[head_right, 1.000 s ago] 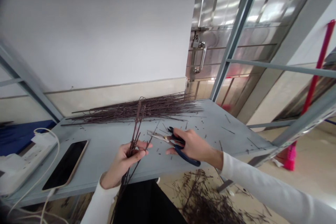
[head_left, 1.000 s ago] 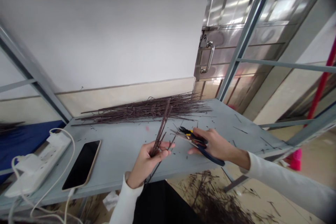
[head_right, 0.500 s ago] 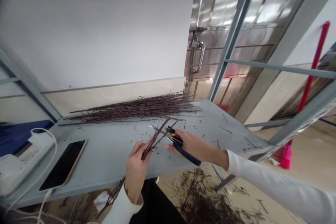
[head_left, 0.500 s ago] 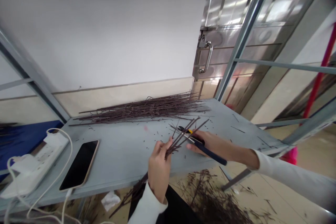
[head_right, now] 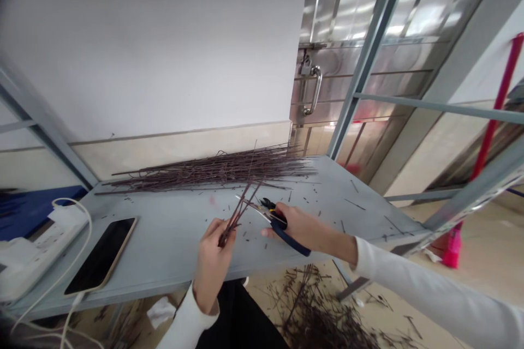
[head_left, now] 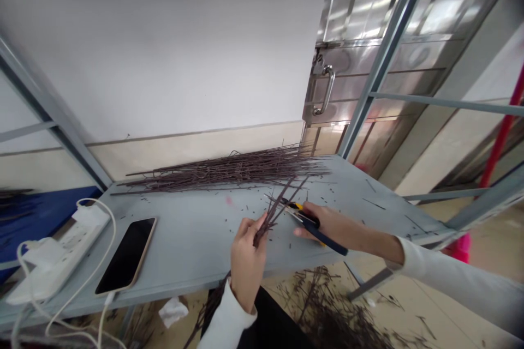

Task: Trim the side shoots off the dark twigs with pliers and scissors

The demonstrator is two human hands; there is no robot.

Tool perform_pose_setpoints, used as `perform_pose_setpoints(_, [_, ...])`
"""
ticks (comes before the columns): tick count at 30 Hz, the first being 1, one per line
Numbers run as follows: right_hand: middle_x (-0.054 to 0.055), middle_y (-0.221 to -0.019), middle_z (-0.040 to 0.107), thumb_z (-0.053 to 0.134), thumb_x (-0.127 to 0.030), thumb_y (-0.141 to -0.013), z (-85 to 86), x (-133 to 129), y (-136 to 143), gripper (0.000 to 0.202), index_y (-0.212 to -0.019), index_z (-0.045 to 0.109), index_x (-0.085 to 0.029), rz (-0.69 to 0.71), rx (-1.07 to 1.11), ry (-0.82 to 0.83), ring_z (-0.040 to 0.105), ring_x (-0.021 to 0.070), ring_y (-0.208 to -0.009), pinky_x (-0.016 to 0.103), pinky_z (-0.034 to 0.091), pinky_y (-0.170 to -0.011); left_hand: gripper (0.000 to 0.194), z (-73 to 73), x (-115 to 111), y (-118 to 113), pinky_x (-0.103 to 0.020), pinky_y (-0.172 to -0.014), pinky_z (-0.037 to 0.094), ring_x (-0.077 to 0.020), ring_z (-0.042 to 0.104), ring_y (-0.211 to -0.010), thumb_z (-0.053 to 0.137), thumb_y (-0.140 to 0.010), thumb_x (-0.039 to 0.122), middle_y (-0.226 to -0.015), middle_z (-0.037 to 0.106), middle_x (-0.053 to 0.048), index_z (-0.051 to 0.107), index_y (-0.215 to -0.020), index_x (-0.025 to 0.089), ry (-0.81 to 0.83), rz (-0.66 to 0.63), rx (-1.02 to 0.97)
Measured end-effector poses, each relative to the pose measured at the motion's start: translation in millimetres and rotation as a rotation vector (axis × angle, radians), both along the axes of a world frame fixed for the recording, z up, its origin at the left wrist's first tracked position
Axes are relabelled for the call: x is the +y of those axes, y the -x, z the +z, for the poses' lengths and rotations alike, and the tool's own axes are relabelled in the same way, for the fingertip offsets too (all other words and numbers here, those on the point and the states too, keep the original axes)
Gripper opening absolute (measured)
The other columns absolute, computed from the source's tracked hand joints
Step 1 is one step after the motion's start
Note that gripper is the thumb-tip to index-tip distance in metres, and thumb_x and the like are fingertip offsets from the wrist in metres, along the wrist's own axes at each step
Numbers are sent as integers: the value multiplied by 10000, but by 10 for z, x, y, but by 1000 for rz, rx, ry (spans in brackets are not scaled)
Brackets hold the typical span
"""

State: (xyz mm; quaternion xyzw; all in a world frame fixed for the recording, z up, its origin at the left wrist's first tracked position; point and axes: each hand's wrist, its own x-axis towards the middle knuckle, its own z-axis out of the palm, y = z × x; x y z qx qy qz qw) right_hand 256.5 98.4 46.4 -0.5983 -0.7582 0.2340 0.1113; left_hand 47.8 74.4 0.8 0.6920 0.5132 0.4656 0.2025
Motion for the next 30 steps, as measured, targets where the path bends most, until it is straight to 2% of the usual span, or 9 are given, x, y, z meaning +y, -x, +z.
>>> perform_pose_setpoints(4, [42, -746, 591, 496, -543, -779, 8, -40, 18, 346, -820, 405, -212, 97, 57, -9, 562, 189, -645, 277, 390, -567, 195, 112, 70, 134, -269, -700, 482, -182, 628, -768, 530, -841, 230, -842, 672, -66, 704, -908, 173, 94, -155, -155])
perform_pose_setpoints(8, [28, -740, 558, 446, -516, -815, 1, -57, 58, 305, -841, 353, -226, 145, 78, -66, 544, 186, -630, 279, 385, -571, 165, 195, 103, 227, -272, -718, 486, -193, 646, -806, 606, -772, 229, -939, 725, -86, 713, -877, 162, 250, -264, -285])
perform_pose_setpoints(12, [-19, -638, 513, 504, -504, -799, -23, -19, 63, 330, -755, 306, -244, 114, 51, -109, 521, 178, -582, 254, 320, -527, 197, 256, 99, 273, -258, -653, 472, -184, 639, -748, 633, -744, 260, -941, 741, -87, 716, -886, 152, 325, -233, -328])
perform_pose_setpoints(16, [-32, -598, 499, 546, -503, -778, -24, -22, 37, 349, -728, 318, -243, 85, 61, -122, 512, 169, -557, 244, 302, -510, 222, 294, 98, 292, -264, -658, 472, -189, 637, -744, 633, -734, 295, -922, 742, -85, 717, -880, 149, 329, -210, -361])
perform_pose_setpoints(20, [-22, -654, 543, 570, -539, -745, -80, -76, -35, 376, -777, 348, -237, 67, 78, -74, 527, 171, -586, 249, 331, -525, 206, 250, 140, 303, -275, -684, 475, -199, 639, -761, 633, -726, 291, -853, 739, -77, 708, -853, 148, 299, -163, -375])
perform_pose_setpoints(23, [-7, -683, 573, 574, -568, -720, -181, -110, -172, 407, -834, 377, -230, 72, 66, -34, 529, 172, -583, 257, 343, -523, 196, 206, 190, 339, -268, -657, 473, -194, 633, -746, 634, -719, 287, -885, 737, -84, 696, -838, 144, 269, -102, -420])
perform_pose_setpoints(25, [-6, -672, 584, 587, -558, -704, -271, -103, -329, 398, -823, 389, -234, 35, 42, -21, 530, 171, -573, 257, 353, -521, 208, 204, 207, 368, -252, -608, 461, -178, 619, -701, 639, -715, 297, -900, 733, -82, 697, -844, 144, 278, -84, -433])
perform_pose_setpoints(27, [-6, -646, 586, 604, -518, -684, -382, -60, -541, 363, -767, 389, -239, -59, -10, -45, 541, 178, -574, 263, 374, -536, 240, 225, 206, 384, -234, -553, 438, -159, 597, -650, 654, -705, 314, -875, 728, -72, 703, -865, 142, 310, -100, -444])
perform_pose_setpoints(30, [18, -629, 594, 590, -449, -677, -590, 57, -913, 298, -690, 376, -243, -321, -150, -149, 575, 209, -605, 288, 405, -577, 270, 269, 185, 373, -215, -491, 400, -149, 576, -623, 673, -678, 322, -818, 715, -58, 713, -873, 141, 338, -104, -482])
